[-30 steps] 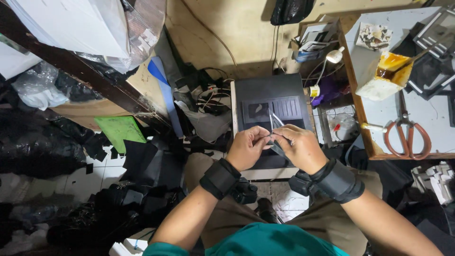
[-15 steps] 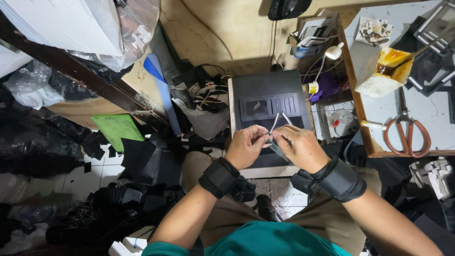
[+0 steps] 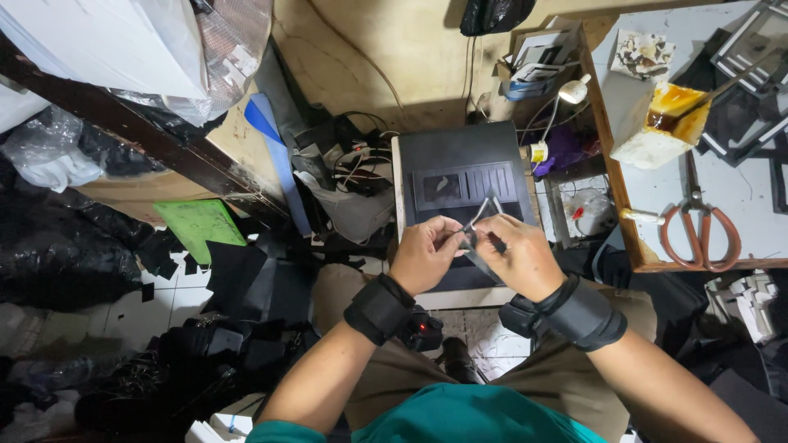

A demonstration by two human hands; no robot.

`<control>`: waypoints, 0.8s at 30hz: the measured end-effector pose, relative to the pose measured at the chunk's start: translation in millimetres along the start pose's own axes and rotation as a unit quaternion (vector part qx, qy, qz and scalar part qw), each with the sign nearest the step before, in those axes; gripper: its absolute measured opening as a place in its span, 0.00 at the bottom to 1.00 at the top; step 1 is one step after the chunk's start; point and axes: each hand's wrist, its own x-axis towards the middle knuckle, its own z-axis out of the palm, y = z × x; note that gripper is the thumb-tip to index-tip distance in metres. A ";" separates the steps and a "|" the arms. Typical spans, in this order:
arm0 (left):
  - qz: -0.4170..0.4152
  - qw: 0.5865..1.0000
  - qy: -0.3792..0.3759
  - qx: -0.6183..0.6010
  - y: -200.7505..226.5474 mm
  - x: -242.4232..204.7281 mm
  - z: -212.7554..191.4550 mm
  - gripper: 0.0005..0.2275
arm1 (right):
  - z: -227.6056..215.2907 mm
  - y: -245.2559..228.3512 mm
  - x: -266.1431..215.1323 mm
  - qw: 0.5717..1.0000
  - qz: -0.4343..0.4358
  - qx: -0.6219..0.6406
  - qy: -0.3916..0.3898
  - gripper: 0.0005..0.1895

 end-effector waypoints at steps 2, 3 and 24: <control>0.001 1.000 0.012 -0.002 -11.6 4.0 -2.0 0.03 | -8.3 2.9 -0.5 1.000 0.005 0.014 0.004 0.04; -0.026 0.999 0.017 -0.033 -19.2 7.1 -6.0 0.04 | -15.3 4.7 -1.3 0.999 0.001 0.048 -0.026 0.04; -0.009 0.978 0.067 -0.195 -9.1 12.9 -31.7 0.10 | -17.6 34.9 -20.9 0.931 0.223 0.259 -0.126 0.04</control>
